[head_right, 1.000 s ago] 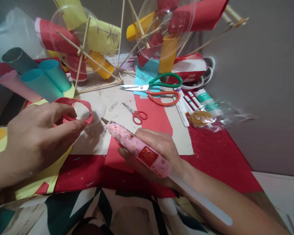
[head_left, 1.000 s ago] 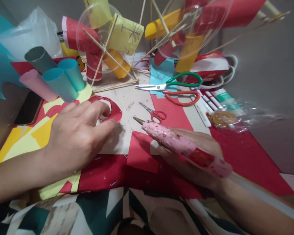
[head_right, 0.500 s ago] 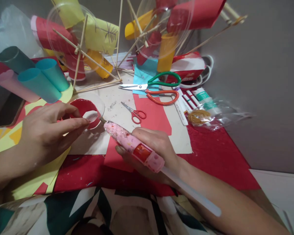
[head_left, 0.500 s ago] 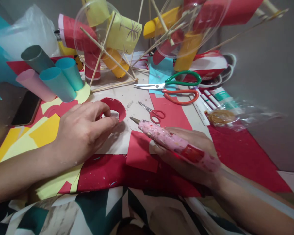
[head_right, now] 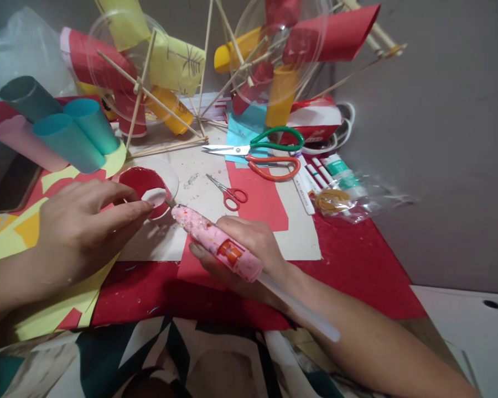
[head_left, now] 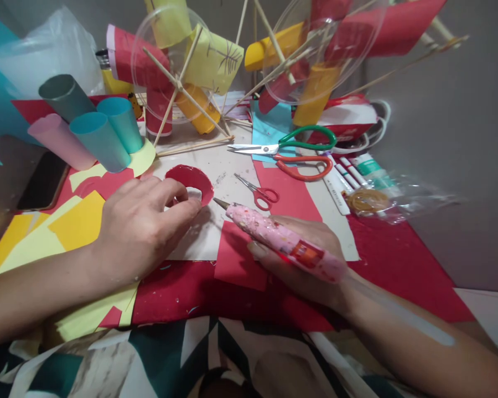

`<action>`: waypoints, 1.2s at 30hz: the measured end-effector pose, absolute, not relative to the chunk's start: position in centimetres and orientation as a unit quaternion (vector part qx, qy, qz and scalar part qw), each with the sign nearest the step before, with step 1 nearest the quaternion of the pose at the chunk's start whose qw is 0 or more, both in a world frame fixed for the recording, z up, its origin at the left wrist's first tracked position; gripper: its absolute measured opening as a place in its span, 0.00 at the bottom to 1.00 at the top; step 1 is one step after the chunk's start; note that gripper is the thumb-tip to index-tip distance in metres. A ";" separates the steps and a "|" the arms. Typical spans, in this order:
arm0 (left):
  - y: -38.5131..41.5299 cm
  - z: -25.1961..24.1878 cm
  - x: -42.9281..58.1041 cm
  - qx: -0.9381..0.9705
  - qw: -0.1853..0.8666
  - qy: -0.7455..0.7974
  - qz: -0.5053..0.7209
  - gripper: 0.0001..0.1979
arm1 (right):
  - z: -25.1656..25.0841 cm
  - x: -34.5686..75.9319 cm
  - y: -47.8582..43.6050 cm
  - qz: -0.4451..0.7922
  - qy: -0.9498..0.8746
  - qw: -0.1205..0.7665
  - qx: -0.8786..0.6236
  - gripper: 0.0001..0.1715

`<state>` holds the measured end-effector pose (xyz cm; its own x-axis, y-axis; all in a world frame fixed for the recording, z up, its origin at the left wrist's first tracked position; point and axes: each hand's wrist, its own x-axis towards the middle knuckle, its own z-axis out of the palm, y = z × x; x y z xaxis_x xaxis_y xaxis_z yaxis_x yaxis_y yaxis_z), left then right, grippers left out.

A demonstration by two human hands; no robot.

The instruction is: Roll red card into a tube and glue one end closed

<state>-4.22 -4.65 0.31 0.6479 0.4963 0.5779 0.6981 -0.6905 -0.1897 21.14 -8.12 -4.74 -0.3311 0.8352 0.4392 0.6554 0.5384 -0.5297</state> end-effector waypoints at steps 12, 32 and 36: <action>-4.5 0.0 -4.4 -0.891 0.197 -0.325 -0.248 0.08 | -3.7 20.8 -8.2 0.158 -0.797 0.346 -0.469 0.15; -4.6 -0.2 -4.3 -0.890 0.188 -0.339 -0.241 0.12 | -2.8 20.5 -8.4 0.077 -0.860 0.313 -0.395 0.19; -4.7 0.0 -4.3 -0.891 0.181 -0.344 -0.235 0.12 | -2.9 20.3 -8.4 0.072 -0.858 0.312 -0.401 0.23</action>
<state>-4.26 -4.75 -0.04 0.6525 0.5280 0.5436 0.6984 -0.6973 -0.1610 20.28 -8.37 -2.90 -0.4837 0.7330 0.4782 0.6428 0.6684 -0.3743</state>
